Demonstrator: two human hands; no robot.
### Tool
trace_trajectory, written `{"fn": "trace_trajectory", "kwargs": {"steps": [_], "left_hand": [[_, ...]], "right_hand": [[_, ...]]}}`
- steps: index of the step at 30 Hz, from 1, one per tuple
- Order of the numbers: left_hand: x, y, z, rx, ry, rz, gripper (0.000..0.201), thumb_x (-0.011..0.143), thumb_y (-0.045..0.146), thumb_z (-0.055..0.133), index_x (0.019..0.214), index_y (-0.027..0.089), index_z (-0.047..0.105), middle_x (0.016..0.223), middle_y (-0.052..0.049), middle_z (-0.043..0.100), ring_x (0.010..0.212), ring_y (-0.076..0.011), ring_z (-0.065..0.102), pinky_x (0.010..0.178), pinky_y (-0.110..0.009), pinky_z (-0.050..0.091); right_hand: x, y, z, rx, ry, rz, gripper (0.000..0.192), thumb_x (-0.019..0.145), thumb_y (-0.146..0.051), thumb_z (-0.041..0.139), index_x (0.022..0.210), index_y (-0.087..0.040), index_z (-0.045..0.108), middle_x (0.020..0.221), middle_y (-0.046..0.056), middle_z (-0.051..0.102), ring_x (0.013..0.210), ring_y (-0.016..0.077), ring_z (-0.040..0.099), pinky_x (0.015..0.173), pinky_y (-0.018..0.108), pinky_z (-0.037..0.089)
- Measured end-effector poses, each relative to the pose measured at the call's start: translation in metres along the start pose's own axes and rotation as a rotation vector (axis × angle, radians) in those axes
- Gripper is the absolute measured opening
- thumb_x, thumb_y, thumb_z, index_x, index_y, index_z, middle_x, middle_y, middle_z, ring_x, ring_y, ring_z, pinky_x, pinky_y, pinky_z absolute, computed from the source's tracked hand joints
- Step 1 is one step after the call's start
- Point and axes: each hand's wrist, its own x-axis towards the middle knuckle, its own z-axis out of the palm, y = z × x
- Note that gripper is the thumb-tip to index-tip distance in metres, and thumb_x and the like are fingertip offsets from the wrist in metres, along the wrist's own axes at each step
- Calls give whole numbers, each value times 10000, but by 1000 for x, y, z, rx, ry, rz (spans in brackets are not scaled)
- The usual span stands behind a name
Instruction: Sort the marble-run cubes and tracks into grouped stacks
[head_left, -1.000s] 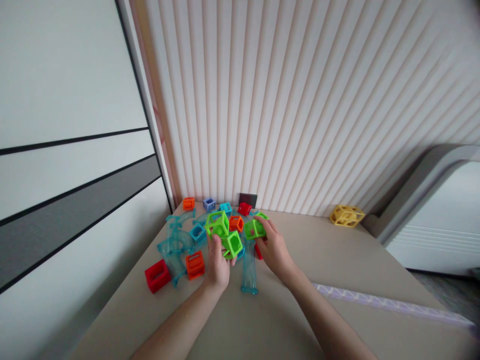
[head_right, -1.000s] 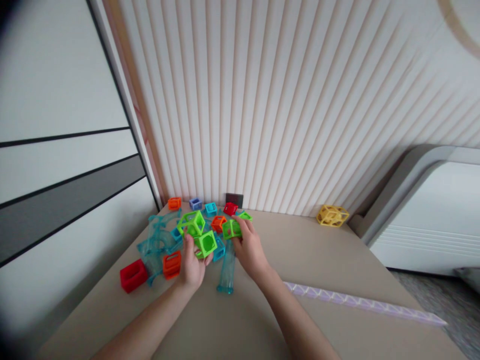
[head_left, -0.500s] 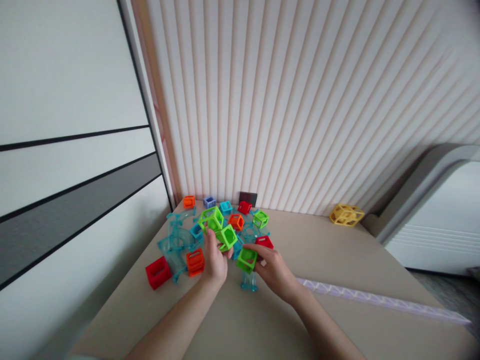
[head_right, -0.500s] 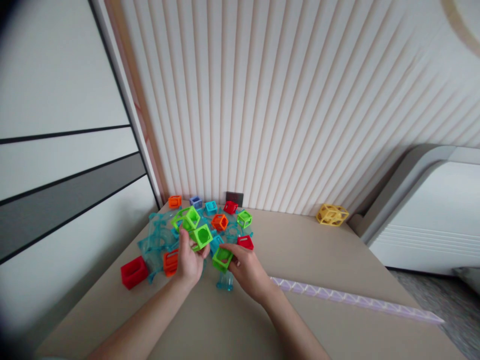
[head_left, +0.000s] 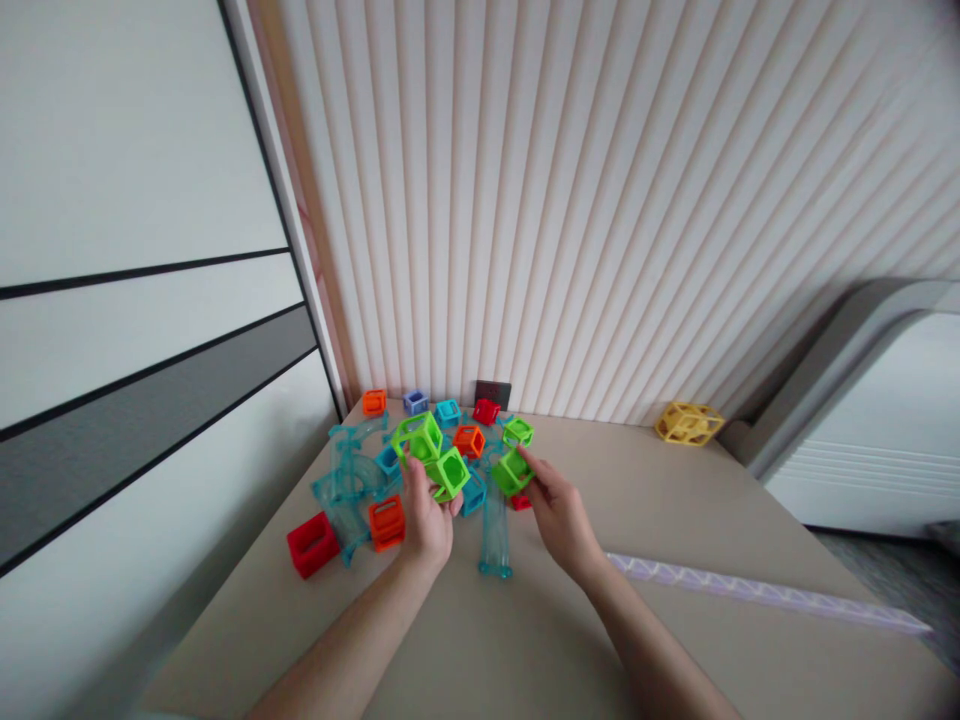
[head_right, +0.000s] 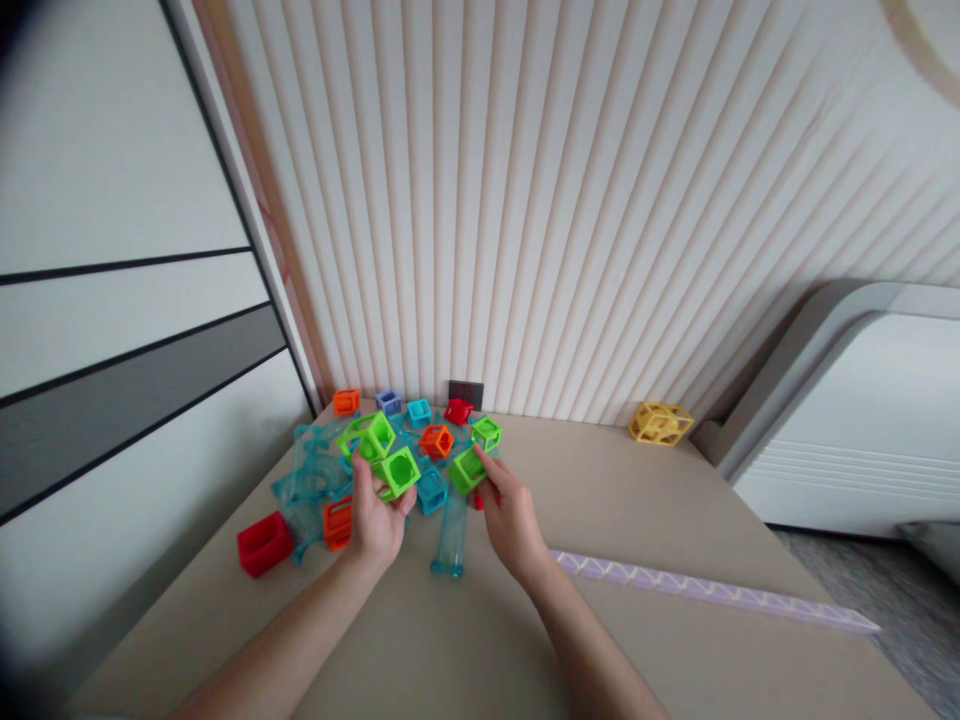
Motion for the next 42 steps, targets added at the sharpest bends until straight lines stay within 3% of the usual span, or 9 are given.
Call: {"fn": "trace_trajectory", "kwargs": {"steps": [7, 12, 23, 29, 34, 39, 42], "left_hand": [[-4, -3, 1, 29, -47, -13, 500, 747, 676, 741, 958, 258, 565, 605, 79, 534, 426, -73, 419, 393, -188, 289], [-6, -6, 0, 67, -66, -36, 499, 773, 671, 720, 1019, 264, 571, 602, 76, 532, 437, -83, 430, 396, -189, 292], [-7, -5, 3, 106, -46, -66, 541, 765, 684, 717, 1072, 275, 541, 637, 72, 559, 458, -87, 469, 393, -181, 294], [-7, -9, 1, 152, -77, -92, 540, 792, 705, 671, 1061, 265, 511, 636, 78, 528, 442, -77, 439, 382, -174, 296], [-5, -12, -4, 281, -144, -70, 475, 848, 669, 633, 1081, 275, 504, 666, 81, 512, 453, -69, 435, 381, -159, 321], [-11, -12, -10, 582, -242, -135, 594, 874, 660, 594, 1325, 295, 468, 729, 46, 597, 501, -105, 548, 391, -181, 364], [-15, -12, -11, 707, -430, -10, 602, 890, 603, 608, 1383, 280, 489, 926, -35, 711, 798, -204, 695, 616, -286, 553]], "right_hand": [[9, 12, -14, -98, 139, 53, 439, 924, -297, 504, 1304, -161, 678, 1013, 78, 758, 831, 207, 694, 750, 290, 559], [8, 13, -15, -248, 88, 47, 433, 917, -248, 483, 1292, -176, 688, 980, 81, 763, 789, 207, 691, 720, 285, 526], [7, 11, -12, -307, 33, 19, 420, 892, -199, 471, 1248, -178, 693, 936, 68, 753, 688, 178, 658, 687, 279, 529], [6, 15, -12, -352, 30, 54, 440, 859, -176, 507, 1278, -183, 642, 1024, 74, 721, 638, 149, 638, 686, 294, 549], [4, 12, -12, -408, 76, 43, 443, 884, -164, 482, 1306, -221, 605, 1224, 99, 628, 647, 129, 645, 700, 322, 575], [-4, -12, -11, -362, 202, -146, 334, 977, -268, 494, 1287, -225, 611, 1217, 124, 602, 910, 218, 662, 837, 407, 589], [-11, -23, -8, -213, 131, -264, 388, 992, -327, 518, 1363, -220, 554, 1276, 143, 597, 1128, 267, 621, 963, 447, 548]]}}
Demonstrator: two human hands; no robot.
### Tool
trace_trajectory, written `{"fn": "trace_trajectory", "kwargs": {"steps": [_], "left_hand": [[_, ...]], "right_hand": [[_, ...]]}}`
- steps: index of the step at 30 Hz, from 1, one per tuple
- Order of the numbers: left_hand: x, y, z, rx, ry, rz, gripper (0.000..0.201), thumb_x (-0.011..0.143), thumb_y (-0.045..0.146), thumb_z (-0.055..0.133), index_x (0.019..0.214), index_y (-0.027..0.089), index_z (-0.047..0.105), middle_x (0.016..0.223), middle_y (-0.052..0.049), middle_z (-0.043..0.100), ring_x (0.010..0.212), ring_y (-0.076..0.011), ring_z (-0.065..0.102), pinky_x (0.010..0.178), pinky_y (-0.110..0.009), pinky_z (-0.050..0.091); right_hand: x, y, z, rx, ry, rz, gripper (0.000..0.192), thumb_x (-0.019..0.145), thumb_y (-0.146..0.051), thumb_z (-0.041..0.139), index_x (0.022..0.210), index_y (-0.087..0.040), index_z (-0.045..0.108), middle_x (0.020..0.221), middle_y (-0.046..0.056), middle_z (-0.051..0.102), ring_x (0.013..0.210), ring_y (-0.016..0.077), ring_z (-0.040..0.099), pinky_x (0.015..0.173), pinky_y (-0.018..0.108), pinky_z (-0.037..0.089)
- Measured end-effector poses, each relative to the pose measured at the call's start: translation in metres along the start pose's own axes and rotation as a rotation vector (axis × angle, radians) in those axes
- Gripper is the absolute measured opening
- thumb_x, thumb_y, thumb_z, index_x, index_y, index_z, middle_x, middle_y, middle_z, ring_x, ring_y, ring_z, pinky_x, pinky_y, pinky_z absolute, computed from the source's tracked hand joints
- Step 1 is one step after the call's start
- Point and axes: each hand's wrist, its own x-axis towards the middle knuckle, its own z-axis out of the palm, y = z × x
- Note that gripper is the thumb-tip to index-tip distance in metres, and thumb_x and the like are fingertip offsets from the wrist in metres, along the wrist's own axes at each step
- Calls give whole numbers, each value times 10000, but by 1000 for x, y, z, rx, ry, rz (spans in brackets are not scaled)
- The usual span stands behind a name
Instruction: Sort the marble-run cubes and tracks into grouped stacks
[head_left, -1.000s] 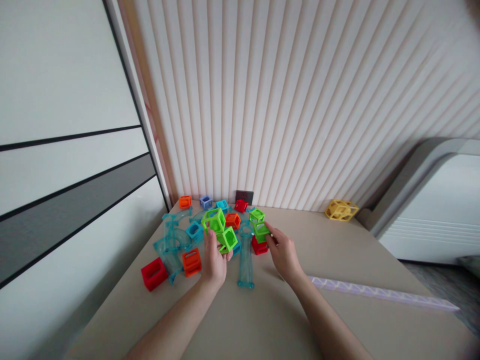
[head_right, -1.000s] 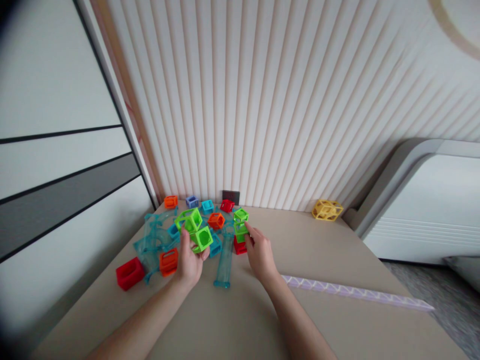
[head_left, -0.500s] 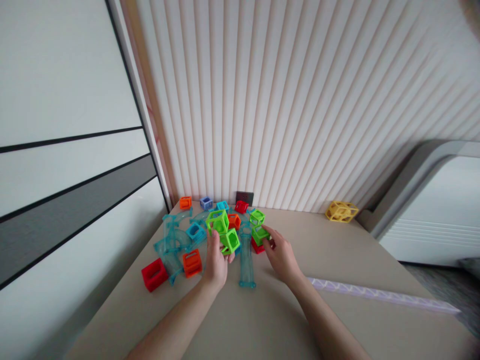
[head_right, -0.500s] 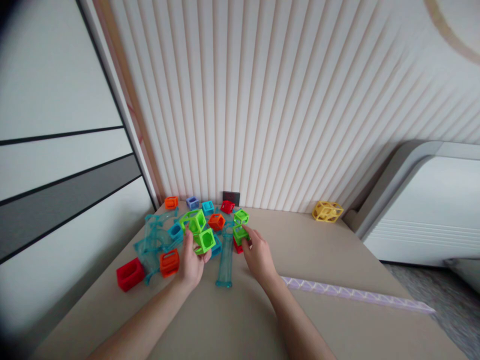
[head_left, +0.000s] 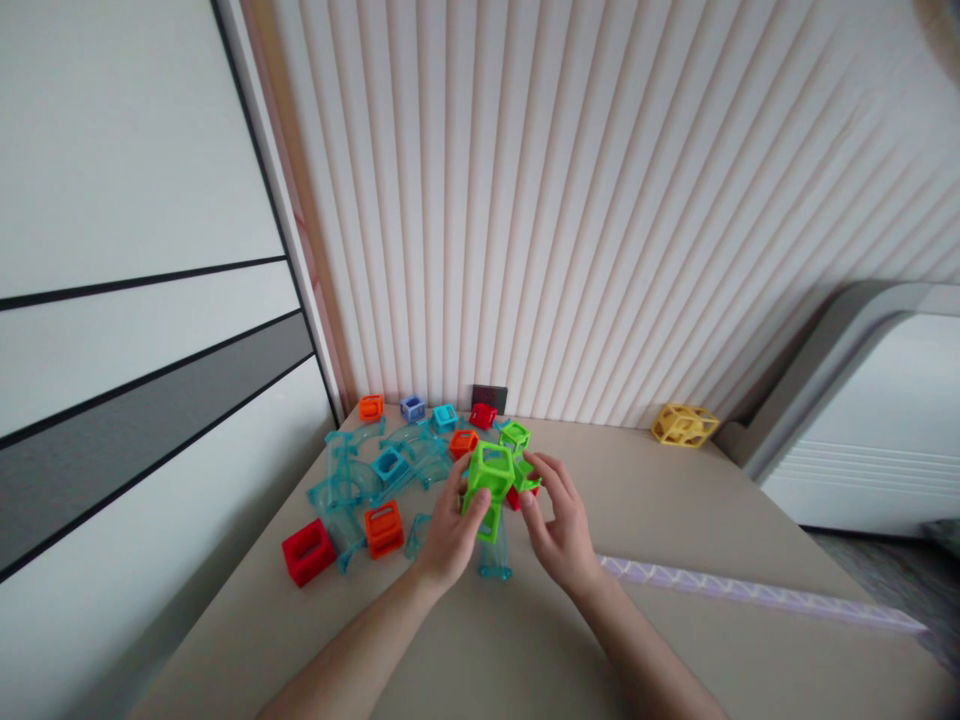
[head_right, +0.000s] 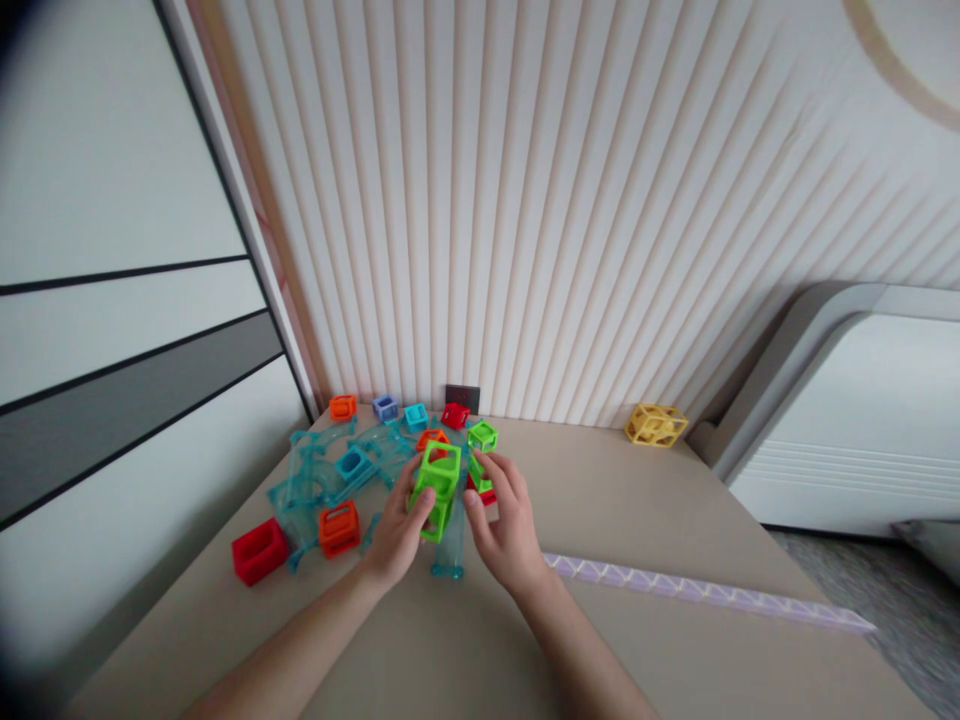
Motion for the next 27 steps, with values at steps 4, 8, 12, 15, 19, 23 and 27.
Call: {"fn": "trace_trajectory", "kwargs": {"steps": [4, 8, 12, 15, 19, 23, 27], "left_hand": [[1, 0, -2, 134, -130, 214, 547, 934, 515, 584, 1396, 233, 509, 1273, -113, 684, 1185, -289, 634, 950, -402, 535], [1, -1, -4, 197, -197, 311, 561, 966, 498, 536, 1442, 212, 456, 1250, -120, 686, 1132, -271, 655, 972, -393, 511], [-9, 0, -4, 229, -212, 422, 666, 964, 612, 458, 1472, 182, 416, 931, -73, 710, 765, -207, 662, 761, -346, 547], [-10, 11, -5, 201, -39, 449, 612, 949, 660, 437, 1344, 201, 532, 972, -82, 692, 665, -173, 621, 638, -311, 538], [19, 49, -26, 156, 255, 364, 475, 949, 610, 491, 1216, 225, 567, 1068, -80, 676, 700, -165, 659, 608, -283, 557], [72, 80, -76, 367, 320, 336, 575, 845, 600, 652, 1264, 231, 513, 1040, -56, 696, 859, -208, 704, 756, -320, 582], [116, 74, -131, 1030, 320, 122, 560, 859, 630, 564, 1209, 193, 568, 1066, -96, 723, 964, -260, 696, 816, -349, 550]], "right_hand": [[-8, -2, 4, 86, -24, -19, 464, 977, -347, 557, 1420, -220, 502, 1318, 140, 620, 1201, 285, 604, 1001, 458, 520], [-10, 1, 7, 166, 33, 29, 446, 938, -357, 627, 1355, -210, 570, 1172, 107, 706, 1036, 254, 675, 905, 395, 560], [-4, 2, 8, 323, 257, 199, 380, 1003, -380, 514, 1320, -187, 592, 1200, 118, 709, 1050, 240, 687, 856, 359, 582], [-2, 3, 7, 309, 293, 216, 425, 997, -382, 524, 1371, -182, 551, 1161, 112, 709, 1006, 226, 687, 828, 351, 588], [-7, -2, 9, 151, 123, 78, 484, 965, -340, 578, 1419, -187, 505, 998, 77, 693, 848, 198, 664, 779, 343, 590], [-16, -11, 16, -5, -162, -107, 497, 931, -309, 634, 1402, -193, 524, 1096, 115, 689, 965, 237, 669, 867, 383, 582], [-22, -15, 25, -134, -322, -237, 483, 896, -314, 691, 1340, -173, 561, 1113, 131, 701, 1005, 285, 674, 883, 442, 577]]}}
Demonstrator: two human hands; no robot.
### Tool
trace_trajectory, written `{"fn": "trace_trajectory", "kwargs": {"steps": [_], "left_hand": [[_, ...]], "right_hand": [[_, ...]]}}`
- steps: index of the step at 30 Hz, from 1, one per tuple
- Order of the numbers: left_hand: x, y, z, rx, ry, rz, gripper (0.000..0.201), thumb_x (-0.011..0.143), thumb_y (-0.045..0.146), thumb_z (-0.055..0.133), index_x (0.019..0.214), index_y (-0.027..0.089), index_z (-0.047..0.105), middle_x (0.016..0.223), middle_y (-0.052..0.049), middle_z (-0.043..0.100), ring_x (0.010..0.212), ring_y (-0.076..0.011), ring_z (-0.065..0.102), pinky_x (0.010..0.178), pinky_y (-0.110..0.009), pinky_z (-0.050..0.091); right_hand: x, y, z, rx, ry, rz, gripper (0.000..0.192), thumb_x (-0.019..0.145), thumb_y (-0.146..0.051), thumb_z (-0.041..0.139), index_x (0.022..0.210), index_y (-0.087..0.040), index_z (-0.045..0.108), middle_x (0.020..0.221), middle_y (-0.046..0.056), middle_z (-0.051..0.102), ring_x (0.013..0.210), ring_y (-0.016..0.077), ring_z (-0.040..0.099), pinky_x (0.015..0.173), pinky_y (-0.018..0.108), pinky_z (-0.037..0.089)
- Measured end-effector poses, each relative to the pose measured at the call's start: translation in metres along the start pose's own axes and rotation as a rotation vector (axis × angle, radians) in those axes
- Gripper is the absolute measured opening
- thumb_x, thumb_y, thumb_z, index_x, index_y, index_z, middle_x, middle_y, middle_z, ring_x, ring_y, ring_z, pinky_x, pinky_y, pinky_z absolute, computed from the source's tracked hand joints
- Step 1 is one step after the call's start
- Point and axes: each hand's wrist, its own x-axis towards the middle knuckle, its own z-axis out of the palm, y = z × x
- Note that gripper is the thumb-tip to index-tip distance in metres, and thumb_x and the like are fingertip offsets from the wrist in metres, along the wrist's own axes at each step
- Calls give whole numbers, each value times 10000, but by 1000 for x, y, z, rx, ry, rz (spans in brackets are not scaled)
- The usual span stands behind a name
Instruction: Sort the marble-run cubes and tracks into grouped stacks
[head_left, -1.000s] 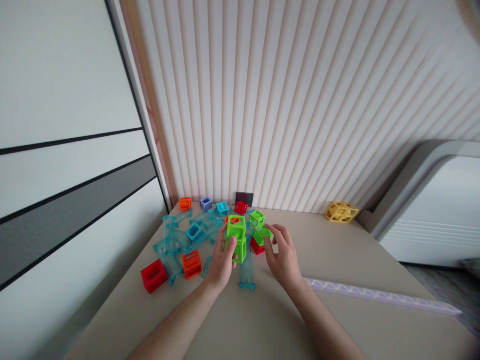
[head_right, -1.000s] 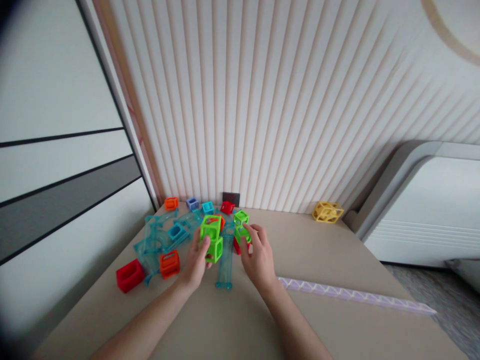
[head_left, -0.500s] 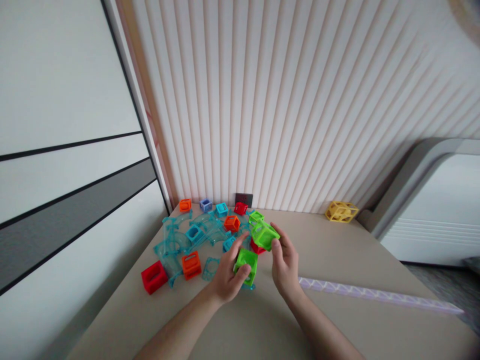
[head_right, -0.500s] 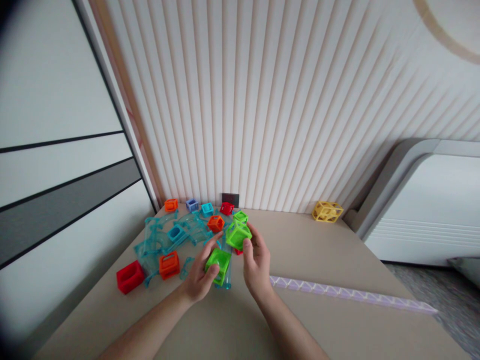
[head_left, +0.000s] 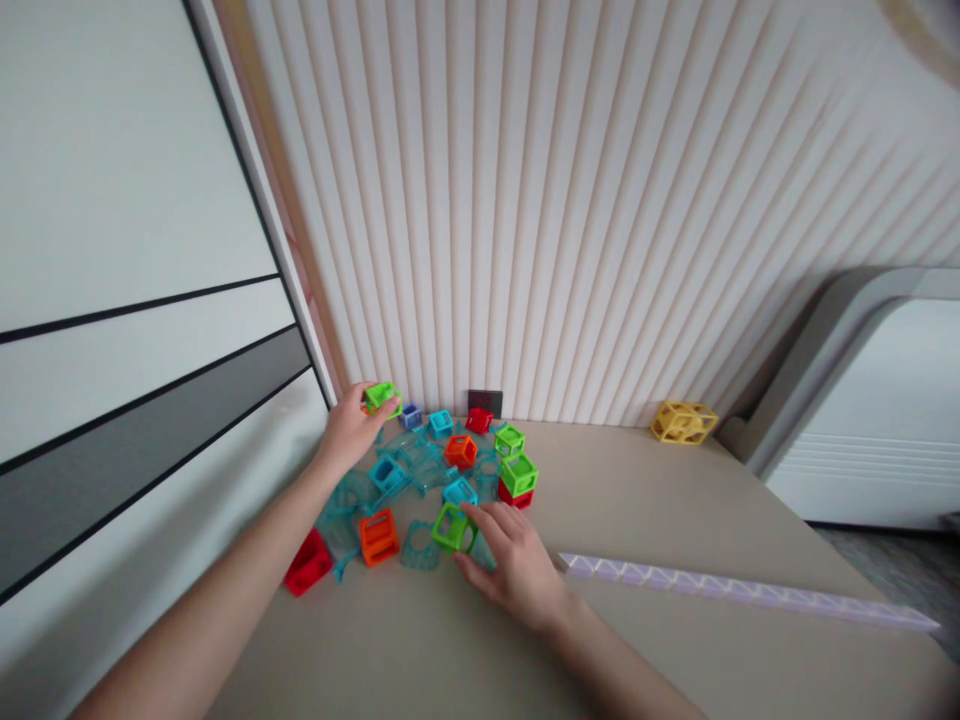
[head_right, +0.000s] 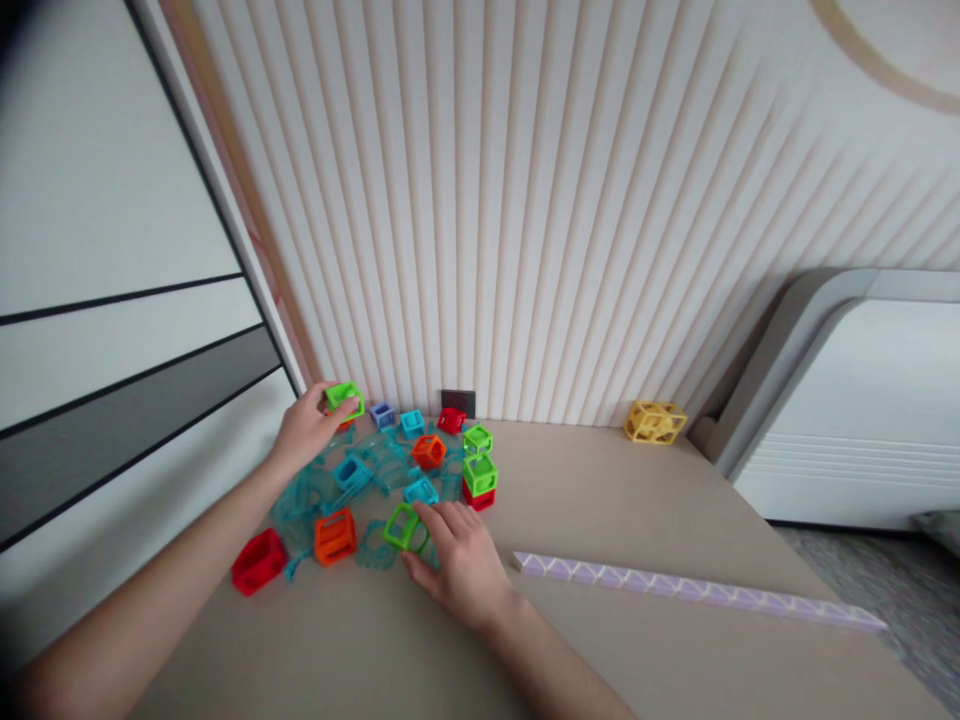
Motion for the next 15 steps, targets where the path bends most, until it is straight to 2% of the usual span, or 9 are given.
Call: {"fn": "trace_trajectory", "kwargs": {"steps": [3, 6, 9, 15], "left_hand": [[16, -31, 9, 142, -89, -11, 476, 808, 578, 637, 1057, 173, 643, 989, -113, 741, 969, -301, 687, 826, -360, 524], [20, -48, 23, 200, -186, -14, 384, 777, 497, 692, 992, 179, 669, 934, -94, 756, 938, -286, 694, 813, -324, 510], [19, -57, 35, 246, -242, -48, 350, 785, 446, 700, 1011, 179, 674, 953, -85, 764, 943, -270, 697, 805, -302, 500], [18, -68, 46, 313, -276, -101, 304, 867, 446, 619, 976, 168, 677, 950, -96, 762, 935, -268, 705, 774, -297, 489]], "right_hand": [[0, -2, 2, -41, -42, 23, 467, 881, -317, 722, 1301, -178, 571, 1102, 120, 704, 997, 291, 675, 878, 444, 573], [-1, -5, 2, -34, -61, 88, 455, 880, -322, 730, 1286, -198, 565, 1088, 104, 699, 998, 282, 674, 878, 412, 572], [-2, -7, 4, -29, -78, 123, 504, 884, -324, 721, 1334, -206, 528, 1115, 100, 687, 1007, 275, 678, 877, 374, 569], [-3, -9, 8, -116, -133, 85, 635, 873, -348, 725, 1434, -204, 466, 1161, 111, 678, 1017, 277, 682, 910, 365, 546]]}}
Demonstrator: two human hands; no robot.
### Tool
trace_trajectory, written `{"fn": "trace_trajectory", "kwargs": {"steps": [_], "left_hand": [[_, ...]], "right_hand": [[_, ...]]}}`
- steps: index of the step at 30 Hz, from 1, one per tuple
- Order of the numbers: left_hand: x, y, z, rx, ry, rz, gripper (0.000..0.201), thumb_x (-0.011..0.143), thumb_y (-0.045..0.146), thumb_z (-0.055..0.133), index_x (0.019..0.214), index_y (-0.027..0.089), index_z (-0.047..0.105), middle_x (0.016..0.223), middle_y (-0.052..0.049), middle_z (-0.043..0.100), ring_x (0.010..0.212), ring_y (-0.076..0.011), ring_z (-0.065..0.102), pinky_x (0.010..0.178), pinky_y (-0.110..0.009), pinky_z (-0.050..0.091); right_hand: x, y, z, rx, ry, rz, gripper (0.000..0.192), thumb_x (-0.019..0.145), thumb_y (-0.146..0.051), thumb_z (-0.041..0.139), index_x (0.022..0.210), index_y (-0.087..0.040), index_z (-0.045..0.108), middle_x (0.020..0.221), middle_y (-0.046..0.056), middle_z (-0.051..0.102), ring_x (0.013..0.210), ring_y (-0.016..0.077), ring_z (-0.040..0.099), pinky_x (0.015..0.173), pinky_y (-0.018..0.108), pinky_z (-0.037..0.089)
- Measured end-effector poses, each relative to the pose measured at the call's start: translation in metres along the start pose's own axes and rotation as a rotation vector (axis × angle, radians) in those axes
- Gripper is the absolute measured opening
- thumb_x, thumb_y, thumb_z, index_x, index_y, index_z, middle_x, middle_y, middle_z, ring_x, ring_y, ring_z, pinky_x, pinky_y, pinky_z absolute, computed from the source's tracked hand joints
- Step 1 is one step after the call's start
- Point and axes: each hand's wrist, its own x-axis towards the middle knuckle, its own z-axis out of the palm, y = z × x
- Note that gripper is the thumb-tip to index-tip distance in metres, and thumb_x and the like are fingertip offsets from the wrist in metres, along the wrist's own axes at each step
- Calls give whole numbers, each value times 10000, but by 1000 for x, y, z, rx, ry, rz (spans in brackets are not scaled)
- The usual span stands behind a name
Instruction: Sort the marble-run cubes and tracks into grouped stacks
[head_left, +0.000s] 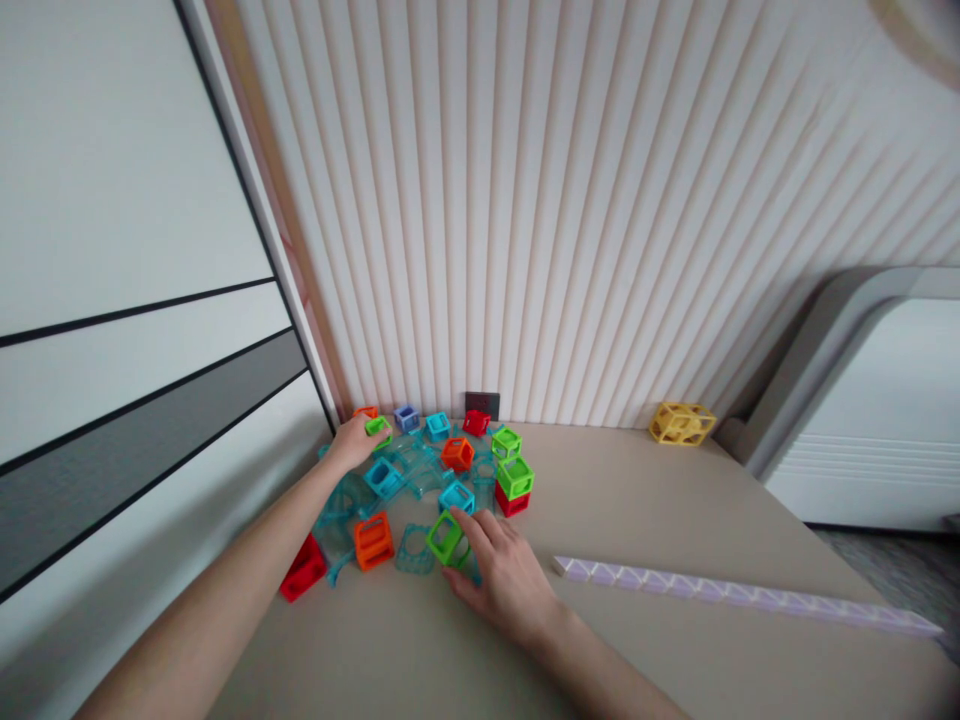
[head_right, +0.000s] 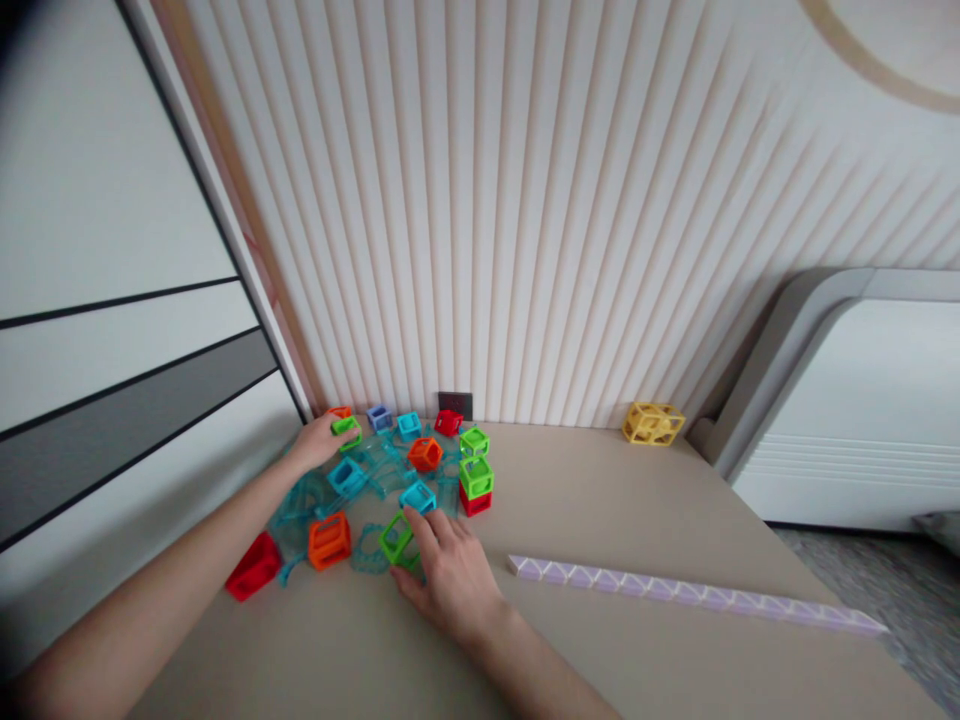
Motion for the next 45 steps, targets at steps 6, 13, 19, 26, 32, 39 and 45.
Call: {"fn": "trace_trajectory", "kwargs": {"steps": [6, 13, 19, 26, 32, 39, 45], "left_hand": [[3, -1, 6, 34, 7, 2, 376, 907, 480, 548, 1010, 141, 673, 991, -141, 753, 966, -306, 713, 807, -336, 500], [4, 2, 8, 38, 17, 25, 415, 923, 455, 529, 1148, 119, 619, 1106, -168, 724, 1041, -304, 696, 869, -341, 500], [3, 0, 9, 31, -3, 54, 419, 893, 429, 576, 1192, 137, 590, 1121, -141, 715, 1047, -283, 678, 898, -341, 495], [4, -2, 11, 50, 7, 87, 423, 854, 302, 621, 1226, 114, 548, 1192, -167, 691, 1086, -278, 672, 928, -336, 491], [-4, 7, 3, 66, 95, 113, 360, 861, 254, 578, 1189, 105, 562, 1169, -185, 681, 1134, -311, 642, 980, -381, 480], [-39, 50, -27, 18, 311, 255, 347, 945, 295, 479, 1251, 144, 540, 1250, -162, 609, 1247, -309, 555, 1108, -424, 417], [-122, 108, -10, -319, 492, 785, 303, 926, 156, 542, 1220, 217, 582, 1178, -104, 655, 1155, -258, 621, 1047, -417, 493]], "right_hand": [[1, 0, -5, -16, -60, -51, 559, 870, -345, 727, 1376, -223, 521, 1203, 108, 662, 1045, 281, 665, 913, 390, 536], [0, -1, -9, 2, -132, -57, 553, 867, -333, 711, 1370, -241, 500, 1324, 113, 617, 1122, 288, 628, 956, 408, 504], [1, -3, -10, -27, -181, -71, 557, 855, -316, 730, 1356, -247, 496, 1297, 93, 639, 1106, 290, 628, 962, 426, 483], [1, -1, -7, -101, -182, -96, 655, 857, -370, 754, 1427, -256, 451, 1295, 113, 633, 1101, 302, 629, 974, 449, 479], [0, 1, -6, -146, -153, -111, 724, 824, -485, 785, 1435, -259, 469, 1317, 131, 624, 1087, 316, 632, 944, 457, 500], [0, -1, -9, -108, -101, -104, 703, 852, -587, 713, 1429, -258, 482, 1327, 126, 622, 1093, 303, 616, 955, 451, 489], [2, 0, -10, -112, -38, -121, 529, 934, -527, 629, 1352, -217, 539, 1301, 130, 625, 1078, 291, 588, 939, 437, 479]]}}
